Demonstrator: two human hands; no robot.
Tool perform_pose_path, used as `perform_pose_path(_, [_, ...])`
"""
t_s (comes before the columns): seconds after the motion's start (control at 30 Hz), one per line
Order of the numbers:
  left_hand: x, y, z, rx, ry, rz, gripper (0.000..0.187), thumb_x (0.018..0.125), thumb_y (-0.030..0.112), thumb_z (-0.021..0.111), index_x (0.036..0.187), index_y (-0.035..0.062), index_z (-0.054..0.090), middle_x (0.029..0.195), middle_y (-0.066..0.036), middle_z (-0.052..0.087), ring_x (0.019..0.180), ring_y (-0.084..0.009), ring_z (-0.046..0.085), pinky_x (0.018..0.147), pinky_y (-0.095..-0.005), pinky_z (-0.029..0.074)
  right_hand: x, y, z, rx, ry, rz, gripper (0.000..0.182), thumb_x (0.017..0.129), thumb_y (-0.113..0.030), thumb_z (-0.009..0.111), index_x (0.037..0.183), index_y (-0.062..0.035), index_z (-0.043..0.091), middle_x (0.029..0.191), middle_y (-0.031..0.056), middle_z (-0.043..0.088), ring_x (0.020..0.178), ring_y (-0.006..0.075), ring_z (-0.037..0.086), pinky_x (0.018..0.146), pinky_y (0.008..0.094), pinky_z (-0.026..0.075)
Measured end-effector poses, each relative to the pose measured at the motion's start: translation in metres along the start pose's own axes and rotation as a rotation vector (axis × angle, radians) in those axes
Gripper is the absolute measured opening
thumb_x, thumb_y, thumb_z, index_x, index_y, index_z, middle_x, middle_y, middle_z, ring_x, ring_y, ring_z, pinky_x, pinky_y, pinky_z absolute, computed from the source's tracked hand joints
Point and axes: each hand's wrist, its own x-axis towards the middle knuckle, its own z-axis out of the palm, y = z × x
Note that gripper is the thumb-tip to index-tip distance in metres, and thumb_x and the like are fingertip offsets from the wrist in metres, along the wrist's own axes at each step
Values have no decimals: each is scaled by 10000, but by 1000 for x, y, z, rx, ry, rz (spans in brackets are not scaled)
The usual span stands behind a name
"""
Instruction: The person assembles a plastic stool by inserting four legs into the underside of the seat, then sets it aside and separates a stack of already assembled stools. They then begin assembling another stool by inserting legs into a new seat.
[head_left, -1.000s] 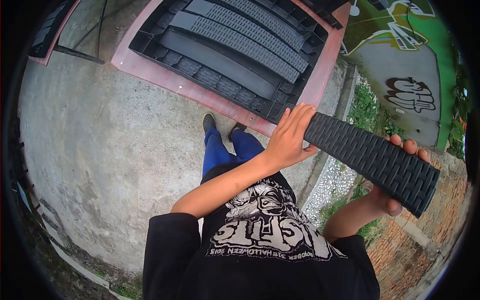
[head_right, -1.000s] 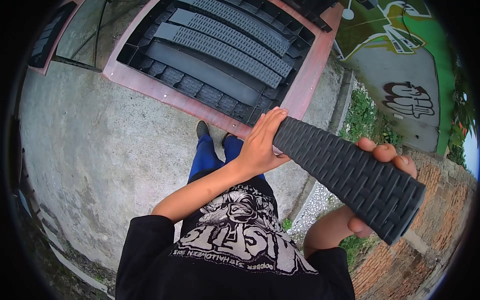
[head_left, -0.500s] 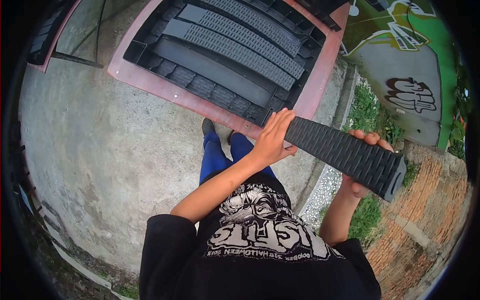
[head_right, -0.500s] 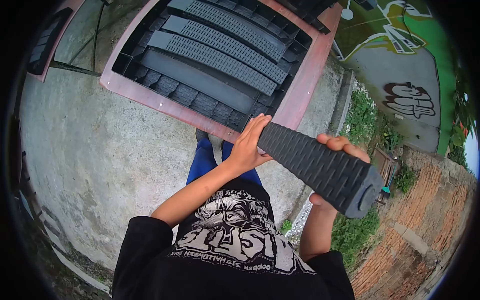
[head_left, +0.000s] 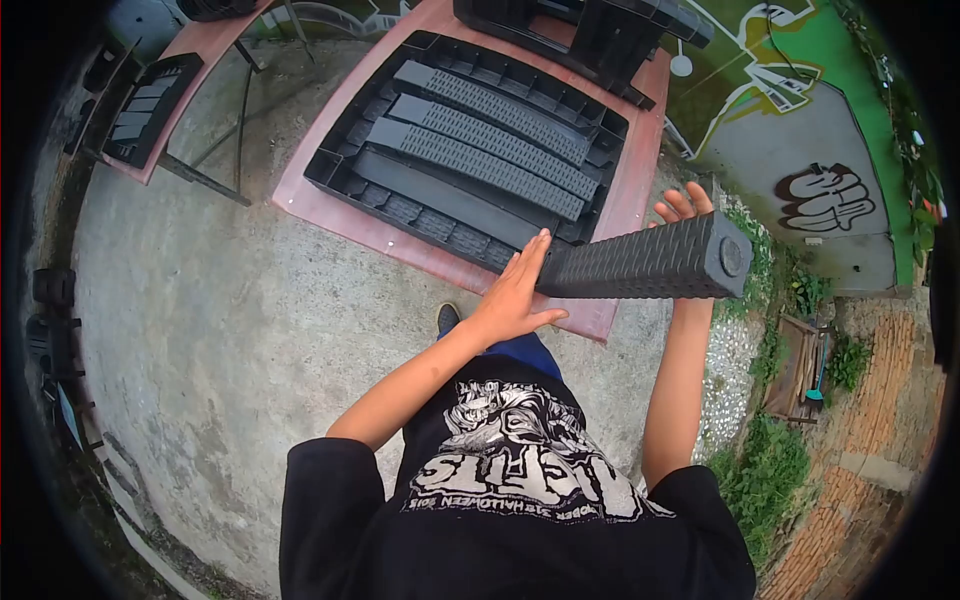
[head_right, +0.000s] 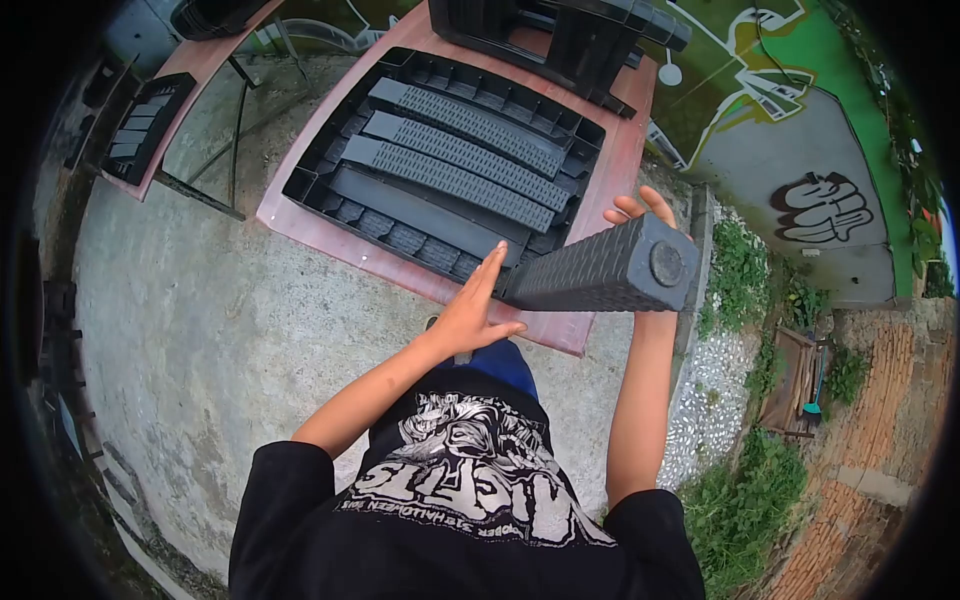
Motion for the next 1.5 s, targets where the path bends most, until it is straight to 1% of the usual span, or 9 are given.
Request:
perform_pose_path(0.17, [-31,-10,-35,5,103,-205,996,837,271,732,1515,-45,74,1559,-278,186,1436,-407,245,1152,-417,268,53,109,-54,-1034,-26,344,740,770,-300,807,1369,-33,464,1315,190,538,1212,318,541,975,449,475])
perform_pose_path(0.37, [-54,-35,-52,107,316,-313,898,849,84,682,1534,21,105,1526,-245,312,1358,-368,420,1073,-408,394,56,166,-79,-1799,-297,-31,810,650,-195,841,1353,-32,473,1260,151,492,1211,348,469,1002,446,425])
perform_pose_path(0.57, [-40,-50,-57,17,485,-456,775,851,43,643,1503,22,224,1436,-239,442,1193,-351,580,920,-395,504,67,148,-71,-1745,-374,-40,735,628,-193,839,1278,-18,546,1172,154,559,1115,330,537,927,396,462])
perform_pose_path(0.63, [-23,-63,-68,-32,409,-513,692,847,12,626,1457,12,298,1294,-221,538,1076,-331,631,880,-389,520,83,126,-60,-1416,-333,311,691,638,-263,831,1220,10,579,1137,193,641,1032,339,628,890,395,496])
perform_pose_path(0.83, [63,-78,-112,411,573,-256,768,768,33,713,1433,38,331,1323,-194,455,1213,-369,508,964,-434,456,163,43,18,-999,-248,353,768,741,-327,822,1342,15,487,1006,186,687,876,152,666,755,276,505])
perform_pose_path(0.97, [112,-103,-162,576,567,-185,867,703,49,768,1444,60,317,1395,-180,386,1287,-386,426,1020,-475,393,222,21,78,-1276,-316,242,827,765,-432,776,1374,25,454,1097,225,659,1008,215,657,904,314,481])
perform_pose_path(1.03, [125,-126,-183,647,524,-166,907,655,90,811,1433,71,345,1368,-182,427,1261,-384,460,1020,-462,396,234,19,125,-1249,-284,345,761,835,-340,756,1408,16,403,979,114,681,939,166,646,847,278,482])
perform_pose_path(1.2, [129,-150,-256,380,486,-141,676,607,158,848,1194,37,536,1085,-151,638,1037,-356,621,888,-426,483,253,31,232,-1355,-411,161,920,758,-520,764,1399,40,415,1205,217,623,1131,288,615,959,350,468])
perform_pose_path(1.5, [38,-135,-386,-317,680,-384,656,668,36,862,1233,-35,537,1117,-129,640,1016,-230,640,922,-357,508,289,109,326,-962,-652,-14,851,816,-466,718,1406,57,398,1220,265,614,1145,334,617,950,387,503])
